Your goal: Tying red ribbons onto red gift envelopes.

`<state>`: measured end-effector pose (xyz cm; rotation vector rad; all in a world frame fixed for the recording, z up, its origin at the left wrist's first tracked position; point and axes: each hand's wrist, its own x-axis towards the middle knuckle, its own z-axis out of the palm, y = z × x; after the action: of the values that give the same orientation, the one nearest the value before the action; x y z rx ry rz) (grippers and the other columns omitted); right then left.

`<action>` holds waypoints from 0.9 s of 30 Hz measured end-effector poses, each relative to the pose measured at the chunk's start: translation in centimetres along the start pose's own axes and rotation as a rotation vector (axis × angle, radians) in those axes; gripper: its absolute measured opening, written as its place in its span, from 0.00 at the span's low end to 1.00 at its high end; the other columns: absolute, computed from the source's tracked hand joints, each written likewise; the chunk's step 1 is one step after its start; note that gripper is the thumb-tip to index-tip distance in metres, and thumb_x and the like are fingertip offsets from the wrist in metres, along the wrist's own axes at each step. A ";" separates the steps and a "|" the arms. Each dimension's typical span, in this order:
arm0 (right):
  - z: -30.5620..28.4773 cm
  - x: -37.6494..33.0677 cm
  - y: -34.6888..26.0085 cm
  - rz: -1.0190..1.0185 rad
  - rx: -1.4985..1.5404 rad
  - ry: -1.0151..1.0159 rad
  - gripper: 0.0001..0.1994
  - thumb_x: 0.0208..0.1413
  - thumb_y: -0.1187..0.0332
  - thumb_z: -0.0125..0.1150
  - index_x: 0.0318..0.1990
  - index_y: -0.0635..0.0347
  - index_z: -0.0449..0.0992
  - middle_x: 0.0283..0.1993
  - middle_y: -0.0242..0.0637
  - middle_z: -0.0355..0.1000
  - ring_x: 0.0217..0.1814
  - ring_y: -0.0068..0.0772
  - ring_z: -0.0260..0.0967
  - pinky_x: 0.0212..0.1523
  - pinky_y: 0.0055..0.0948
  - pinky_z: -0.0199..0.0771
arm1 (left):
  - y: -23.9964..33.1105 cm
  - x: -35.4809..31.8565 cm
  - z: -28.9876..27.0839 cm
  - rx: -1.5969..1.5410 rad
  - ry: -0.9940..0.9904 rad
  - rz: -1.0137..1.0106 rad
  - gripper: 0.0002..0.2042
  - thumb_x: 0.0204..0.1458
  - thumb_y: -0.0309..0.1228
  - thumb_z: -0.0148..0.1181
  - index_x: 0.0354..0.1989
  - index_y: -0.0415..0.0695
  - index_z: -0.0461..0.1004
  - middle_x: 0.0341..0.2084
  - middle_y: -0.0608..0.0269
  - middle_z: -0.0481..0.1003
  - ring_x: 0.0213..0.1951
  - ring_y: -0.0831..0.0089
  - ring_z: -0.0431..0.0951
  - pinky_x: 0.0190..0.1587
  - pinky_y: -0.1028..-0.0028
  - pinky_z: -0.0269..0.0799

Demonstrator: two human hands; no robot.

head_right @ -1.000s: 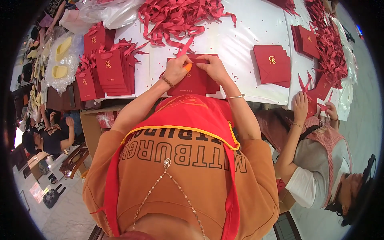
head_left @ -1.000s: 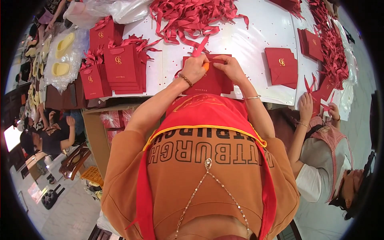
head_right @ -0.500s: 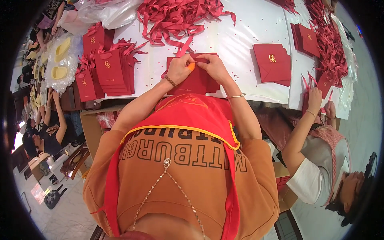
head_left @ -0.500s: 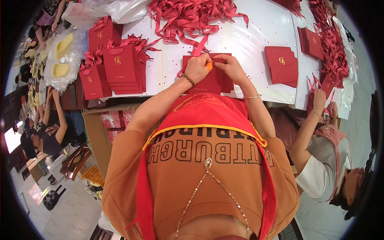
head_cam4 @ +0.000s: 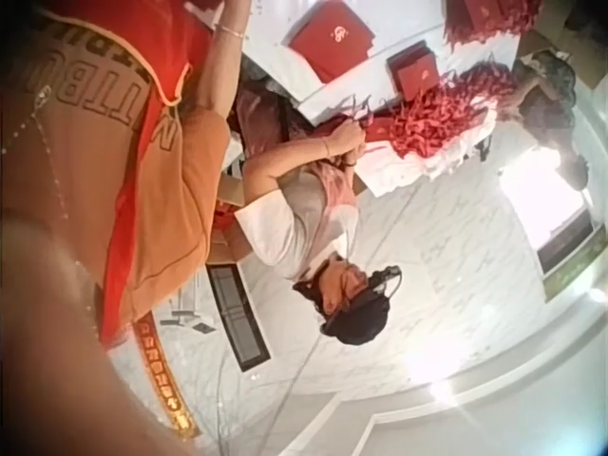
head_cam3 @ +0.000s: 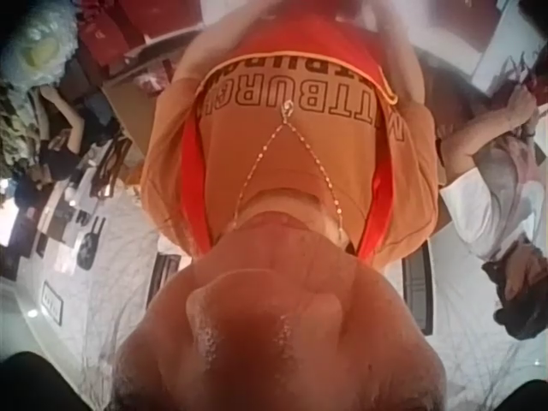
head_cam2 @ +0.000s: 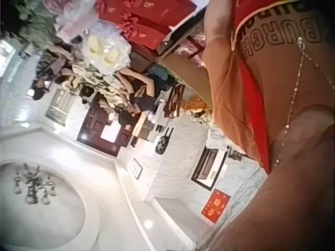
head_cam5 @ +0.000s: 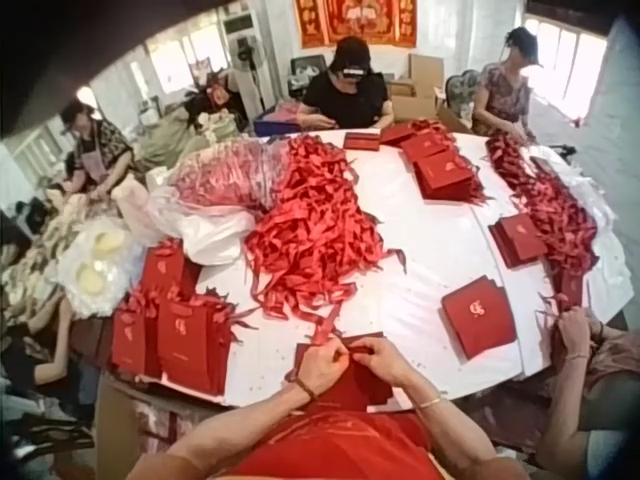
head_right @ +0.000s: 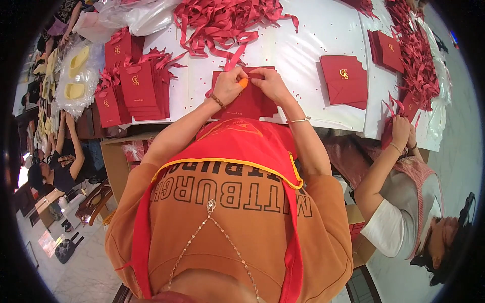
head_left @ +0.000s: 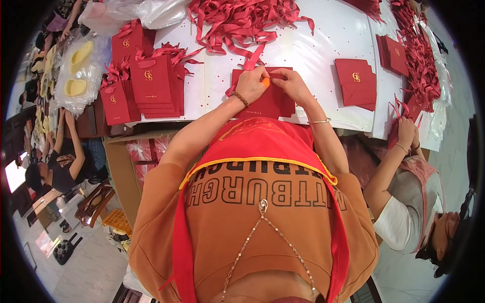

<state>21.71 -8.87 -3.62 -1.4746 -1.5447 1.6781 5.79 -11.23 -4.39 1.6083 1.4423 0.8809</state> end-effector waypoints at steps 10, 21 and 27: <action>0.0 -1.2 -1.7 -0.105 -0.222 0.040 0.12 0.48 0.71 0.56 0.41 0.63 0.72 0.32 0.37 0.72 0.33 0.23 0.67 0.36 0.22 0.66 | 0.7 0.3 -0.8 -0.124 -0.112 -0.232 0.10 0.42 0.20 0.52 0.35 0.37 0.68 0.13 0.64 0.70 0.14 0.80 0.69 0.15 0.80 0.63; 0.5 -2.1 -2.1 -0.177 -0.279 0.112 0.12 0.46 0.71 0.58 0.40 0.62 0.73 0.31 0.41 0.72 0.31 0.26 0.69 0.35 0.23 0.67 | 0.9 0.7 -1.5 -0.535 -0.146 -0.559 0.10 0.40 0.22 0.53 0.34 0.37 0.69 0.14 0.60 0.72 0.15 0.78 0.71 0.15 0.79 0.64; 1.0 -1.6 -1.2 -0.266 -0.323 0.161 0.13 0.46 0.73 0.58 0.41 0.62 0.72 0.33 0.41 0.73 0.33 0.28 0.69 0.36 0.23 0.67 | 1.7 0.4 -1.0 -0.205 -0.090 -0.347 0.09 0.42 0.21 0.52 0.34 0.37 0.69 0.15 0.60 0.71 0.13 0.79 0.69 0.14 0.80 0.62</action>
<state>21.03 -10.30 -2.03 -1.4361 -1.8883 1.1734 5.75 -10.83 -2.40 1.1864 1.4598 0.7187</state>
